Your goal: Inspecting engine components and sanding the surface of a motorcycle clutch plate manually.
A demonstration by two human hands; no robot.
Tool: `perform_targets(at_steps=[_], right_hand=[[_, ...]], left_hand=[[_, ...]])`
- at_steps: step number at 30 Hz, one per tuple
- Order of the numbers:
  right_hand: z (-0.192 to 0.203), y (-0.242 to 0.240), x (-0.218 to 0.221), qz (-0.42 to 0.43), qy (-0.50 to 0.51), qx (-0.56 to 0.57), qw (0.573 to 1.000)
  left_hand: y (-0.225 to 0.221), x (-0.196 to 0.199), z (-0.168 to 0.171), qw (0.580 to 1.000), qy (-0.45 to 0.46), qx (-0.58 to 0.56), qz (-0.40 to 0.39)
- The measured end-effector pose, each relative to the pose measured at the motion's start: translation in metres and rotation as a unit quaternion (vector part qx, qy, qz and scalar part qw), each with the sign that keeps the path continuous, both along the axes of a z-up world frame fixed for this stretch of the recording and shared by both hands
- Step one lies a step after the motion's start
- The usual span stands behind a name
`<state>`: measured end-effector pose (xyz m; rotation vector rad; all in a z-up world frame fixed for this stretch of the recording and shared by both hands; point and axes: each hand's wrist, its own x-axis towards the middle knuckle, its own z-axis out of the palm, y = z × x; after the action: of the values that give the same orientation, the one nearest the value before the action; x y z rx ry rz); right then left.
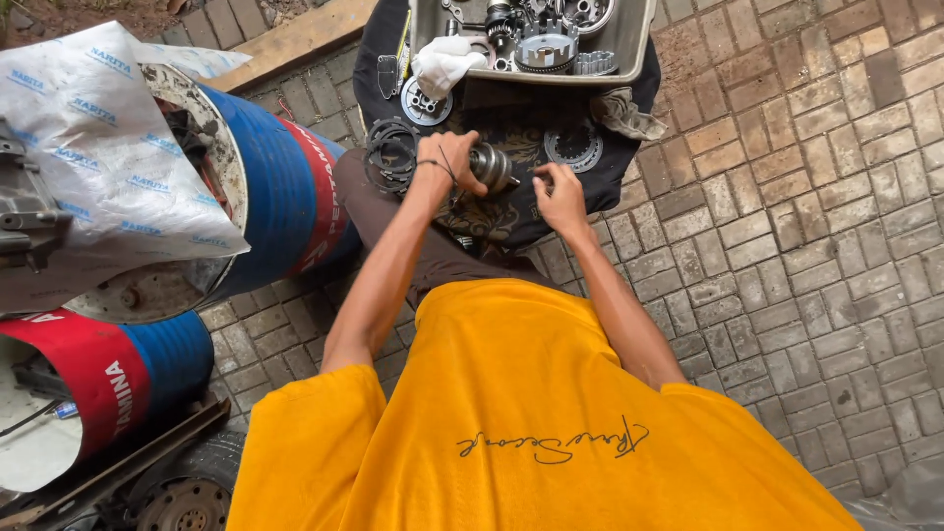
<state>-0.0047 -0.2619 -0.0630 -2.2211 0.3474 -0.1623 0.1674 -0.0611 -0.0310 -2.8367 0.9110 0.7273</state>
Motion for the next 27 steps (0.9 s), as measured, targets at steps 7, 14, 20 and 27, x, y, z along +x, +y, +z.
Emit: perform_targets(at_steps=[7,14,20,27], right_hand=[[0.038,0.015,0.023,0.015,-0.022,-0.010,1.000],[0.015,0.020,0.016,-0.071,-0.017,0.270,0.960],[0.004,0.017,0.004,-0.066,-0.028,0.340,0.938],[0.010,0.008,0.032,-0.026,0.033,0.225,0.974]], left_hand=[[0.006,0.035,-0.006,0.993,0.100,0.018,-0.063],[0.016,-0.010,0.027,0.989,-0.041,-0.144,0.005],[0.014,-0.077,-0.010,0.931,-0.152,-0.275,0.185],[0.006,-0.099,-0.016,0.876,-0.111,-0.359,0.303]])
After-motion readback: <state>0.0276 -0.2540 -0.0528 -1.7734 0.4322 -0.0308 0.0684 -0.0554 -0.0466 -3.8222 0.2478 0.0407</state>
